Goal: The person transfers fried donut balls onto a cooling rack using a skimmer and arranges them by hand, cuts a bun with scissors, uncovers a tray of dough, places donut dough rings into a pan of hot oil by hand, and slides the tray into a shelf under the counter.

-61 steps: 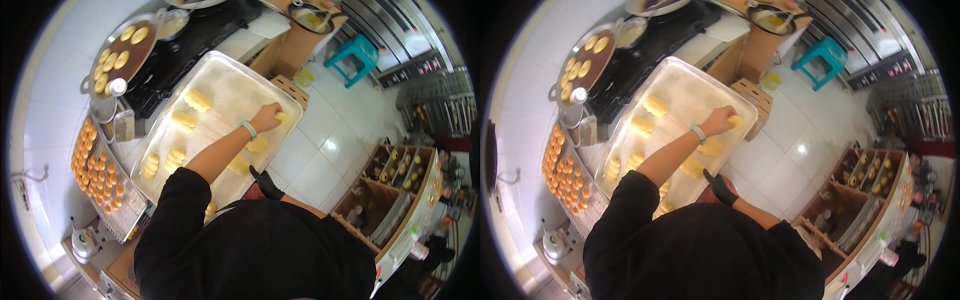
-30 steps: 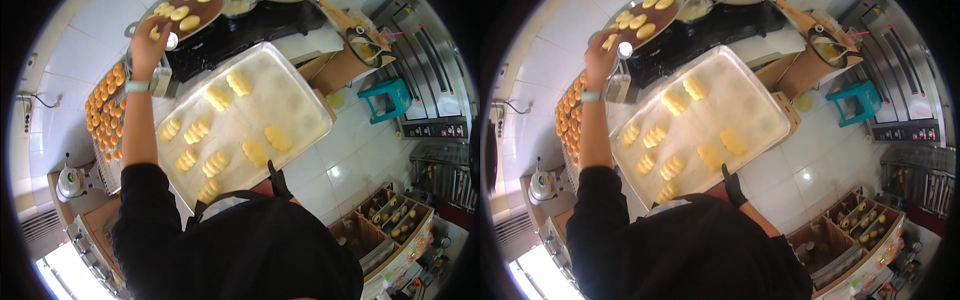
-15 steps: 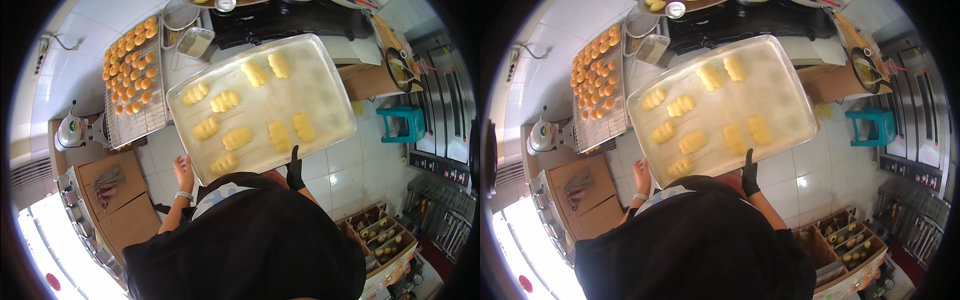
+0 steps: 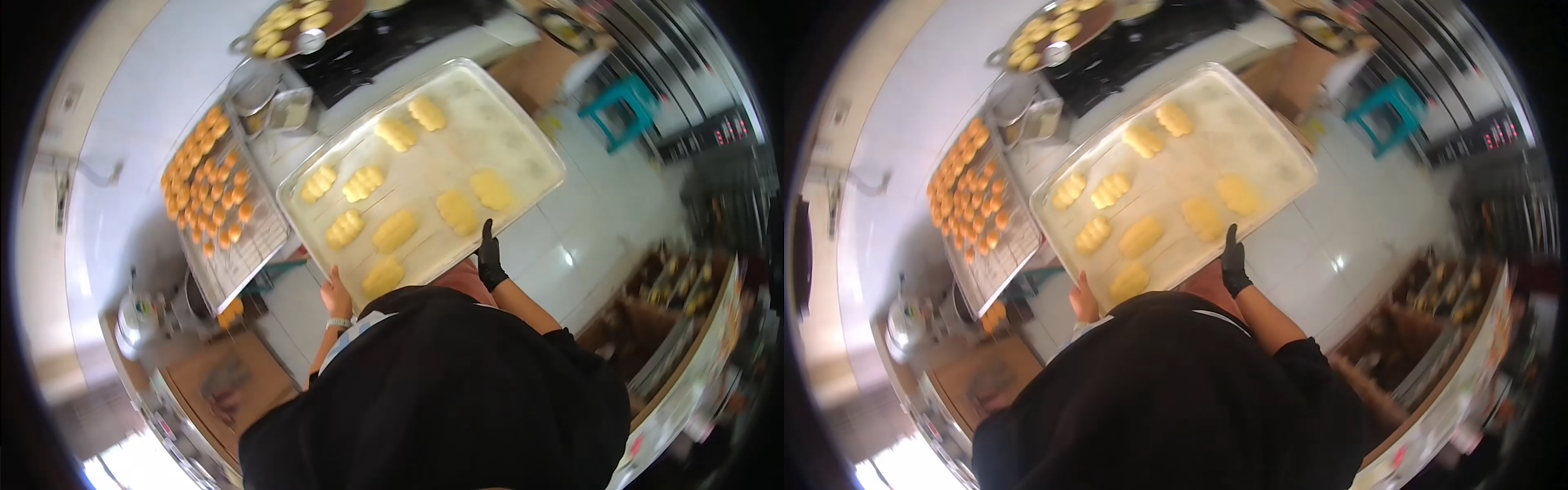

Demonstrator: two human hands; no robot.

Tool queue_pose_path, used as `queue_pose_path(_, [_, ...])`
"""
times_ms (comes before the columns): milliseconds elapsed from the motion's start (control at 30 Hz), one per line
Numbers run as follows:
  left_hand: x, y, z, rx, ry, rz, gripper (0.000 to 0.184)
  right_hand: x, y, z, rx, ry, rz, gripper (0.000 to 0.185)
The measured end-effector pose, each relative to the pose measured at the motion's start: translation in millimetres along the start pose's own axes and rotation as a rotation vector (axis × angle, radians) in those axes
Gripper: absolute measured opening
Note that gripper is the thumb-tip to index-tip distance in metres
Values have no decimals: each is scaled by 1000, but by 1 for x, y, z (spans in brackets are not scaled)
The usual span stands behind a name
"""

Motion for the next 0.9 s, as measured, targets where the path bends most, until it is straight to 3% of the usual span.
queue_pose_path(167, [-28,18,-19,-193,-88,20,45,62,8,72,151,-31,-210,67])
queue_pose_path(233, [-17,-1,-25,-328,-172,280,44,70,11,78,207,11,-290,68])
queue_pose_path(367, [-5,-21,-23,-619,-234,103,45,170,31,84,342,266,-34,37])
queue_pose_path(433, [9,-44,-10,-716,-263,-143,46,204,46,110,400,345,105,50])
queue_pose_path(467, [51,-61,3,-678,-347,-190,47,170,69,78,437,442,60,50])
queue_pose_path(567, [54,-113,25,-842,-535,-76,48,210,107,98,595,263,-296,51])
queue_pose_path(633, [56,-130,60,-984,-589,-23,48,207,128,167,653,-19,-661,65])
queue_pose_path(667, [60,-133,85,-990,-603,-177,46,221,142,184,720,-29,-691,67])
queue_pose_path(767, [67,-183,109,-1223,-687,68,45,265,161,174,854,-96,-743,74])
queue_pose_path(900, [60,-223,191,-1348,-734,37,44,272,214,232,921,69,-1017,67])
Point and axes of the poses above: each hand's wrist, its own z-axis away from the middle knuckle, its own y-axis out of the back of the hand, x = y × z, the point moved 4 cm from there along -z, towards the middle knuckle, and after that the axes turned 5 degrees about -y, right-handed, at the moved point
